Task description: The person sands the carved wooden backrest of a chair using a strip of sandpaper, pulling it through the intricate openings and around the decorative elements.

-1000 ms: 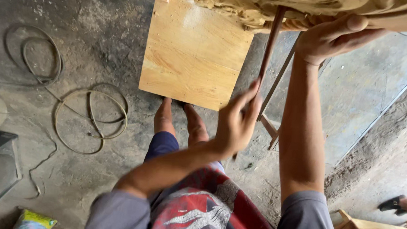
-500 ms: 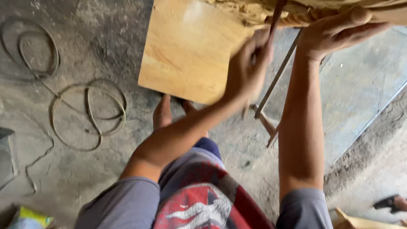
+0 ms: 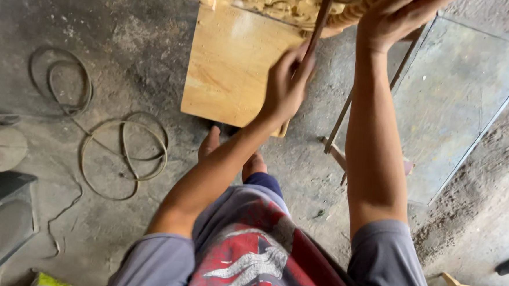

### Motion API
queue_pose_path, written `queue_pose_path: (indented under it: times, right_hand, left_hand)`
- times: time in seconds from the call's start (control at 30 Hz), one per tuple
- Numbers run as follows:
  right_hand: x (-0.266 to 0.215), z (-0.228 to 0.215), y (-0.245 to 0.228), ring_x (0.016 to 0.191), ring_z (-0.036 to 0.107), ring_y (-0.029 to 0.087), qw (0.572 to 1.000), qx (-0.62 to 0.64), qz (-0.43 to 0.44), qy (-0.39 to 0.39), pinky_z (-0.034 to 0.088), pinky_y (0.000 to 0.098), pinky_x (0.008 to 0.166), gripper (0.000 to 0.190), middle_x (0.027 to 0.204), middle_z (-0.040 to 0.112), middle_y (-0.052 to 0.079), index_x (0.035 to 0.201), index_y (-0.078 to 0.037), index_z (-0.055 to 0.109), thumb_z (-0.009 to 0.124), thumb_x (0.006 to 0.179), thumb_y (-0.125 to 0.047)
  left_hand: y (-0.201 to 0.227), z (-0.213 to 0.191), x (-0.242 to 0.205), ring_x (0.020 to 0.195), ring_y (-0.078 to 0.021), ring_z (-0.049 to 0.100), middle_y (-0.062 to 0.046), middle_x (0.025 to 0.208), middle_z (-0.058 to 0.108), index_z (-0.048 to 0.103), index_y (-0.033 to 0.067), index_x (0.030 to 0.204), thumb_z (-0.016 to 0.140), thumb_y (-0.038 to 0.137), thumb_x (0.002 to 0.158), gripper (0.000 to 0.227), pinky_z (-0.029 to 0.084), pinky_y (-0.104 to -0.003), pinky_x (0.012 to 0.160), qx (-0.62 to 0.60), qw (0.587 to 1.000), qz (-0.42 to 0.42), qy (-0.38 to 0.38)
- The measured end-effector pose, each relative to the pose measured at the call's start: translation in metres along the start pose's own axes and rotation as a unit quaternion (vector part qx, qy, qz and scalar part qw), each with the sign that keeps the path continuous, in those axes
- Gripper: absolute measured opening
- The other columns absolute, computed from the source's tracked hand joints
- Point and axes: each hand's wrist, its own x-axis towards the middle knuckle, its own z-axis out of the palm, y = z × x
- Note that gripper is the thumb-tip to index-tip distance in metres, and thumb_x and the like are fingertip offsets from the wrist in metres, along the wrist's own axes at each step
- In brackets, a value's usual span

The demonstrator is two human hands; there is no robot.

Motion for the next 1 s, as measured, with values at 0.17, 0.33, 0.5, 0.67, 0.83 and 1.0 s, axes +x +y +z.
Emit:
queue_pose_path:
  times: [0.17, 0.33, 0.5, 0.67, 0.83, 1.0]
  right_hand:
    - [-0.01, 0.003, 0.011, 0.081, 0.058, 0.028, 0.971, 0.112, 0.19, -0.095, 0.052, 0.0437, 0.081, 0.053, 0.102, 0.065, 0.021, 0.142, -0.001, 0.04, 0.048, 0.108, -0.041]
    - [0.005, -0.008, -0.022, 0.102, 0.066, 0.027, 0.973, 0.197, 0.05, -0.112, 0.055, 0.0452, 0.094, 0.04, 0.124, 0.069, 0.018, 0.149, -0.007, 0.041, 0.052, 0.118, -0.028]
    - [-0.072, -0.097, -0.125, 0.124, 0.053, 0.038, 0.984, 0.002, -0.039, -0.174, 0.048, 0.0521, 0.106, 0.068, 0.141, 0.047, 0.03, 0.157, 0.002, 0.02, 0.066, 0.109, -0.015]
    - [-0.22, -0.245, -0.304, 0.101, 0.068, 0.014, 0.684, 0.204, 0.368, -0.596, 0.056, 0.0318, 0.09, 0.038, 0.107, 0.073, 0.007, 0.135, -0.003, 0.059, 0.064, 0.102, -0.022]
    - [-0.232, -0.298, -0.411, 0.114, 0.066, 0.012, 0.577, 0.426, 0.485, -0.5, 0.054, 0.0293, 0.1, 0.046, 0.122, 0.07, 0.002, 0.136, -0.001, 0.056, 0.056, 0.104, -0.034]
    - [-0.226, -0.301, -0.426, 0.09, 0.065, 0.012, 0.655, 0.385, 0.505, -0.41, 0.053, 0.0292, 0.08, 0.032, 0.102, 0.072, 0.006, 0.121, 0.004, 0.066, 0.06, 0.108, -0.025]
  left_hand:
    - [0.031, -0.125, -0.179, 0.113, -0.0188, 0.072, -0.019, 0.122, 0.074, 0.065, 0.0006, 0.135, 0.062, 0.008, 0.103, 0.033, 0.057, -0.031, 0.091, 0.213, 0.975, -0.036, -0.056]
    - [0.04, -0.222, -0.257, 0.087, -0.0133, 0.071, -0.011, 0.103, 0.076, 0.067, 0.0021, 0.132, 0.066, 0.014, 0.101, 0.033, 0.056, -0.03, 0.077, 0.301, 0.946, -0.08, 0.085]
    - [0.053, -0.235, -0.274, 0.072, -0.0114, 0.064, -0.008, 0.08, 0.071, 0.069, 0.0093, 0.135, 0.059, 0.02, 0.105, 0.034, 0.053, -0.029, 0.067, 0.28, 0.948, -0.131, 0.076]
    - [0.068, -0.224, -0.288, 0.073, -0.0165, 0.064, -0.008, 0.09, 0.071, 0.056, 0.0088, 0.143, 0.064, 0.019, 0.102, 0.044, 0.053, -0.031, 0.065, 0.261, 0.962, -0.045, 0.059]
    - [0.08, -0.228, -0.314, 0.074, -0.0194, 0.067, -0.009, 0.091, 0.069, 0.031, 0.0087, 0.158, 0.067, 0.015, 0.101, 0.067, 0.055, -0.034, 0.068, 0.217, 0.976, 0.018, -0.007]
    - [0.087, -0.212, -0.325, 0.075, -0.0179, 0.069, -0.009, 0.09, 0.07, 0.028, 0.0081, 0.16, 0.069, 0.007, 0.102, 0.071, 0.055, -0.033, 0.069, 0.167, 0.983, 0.056, -0.048]
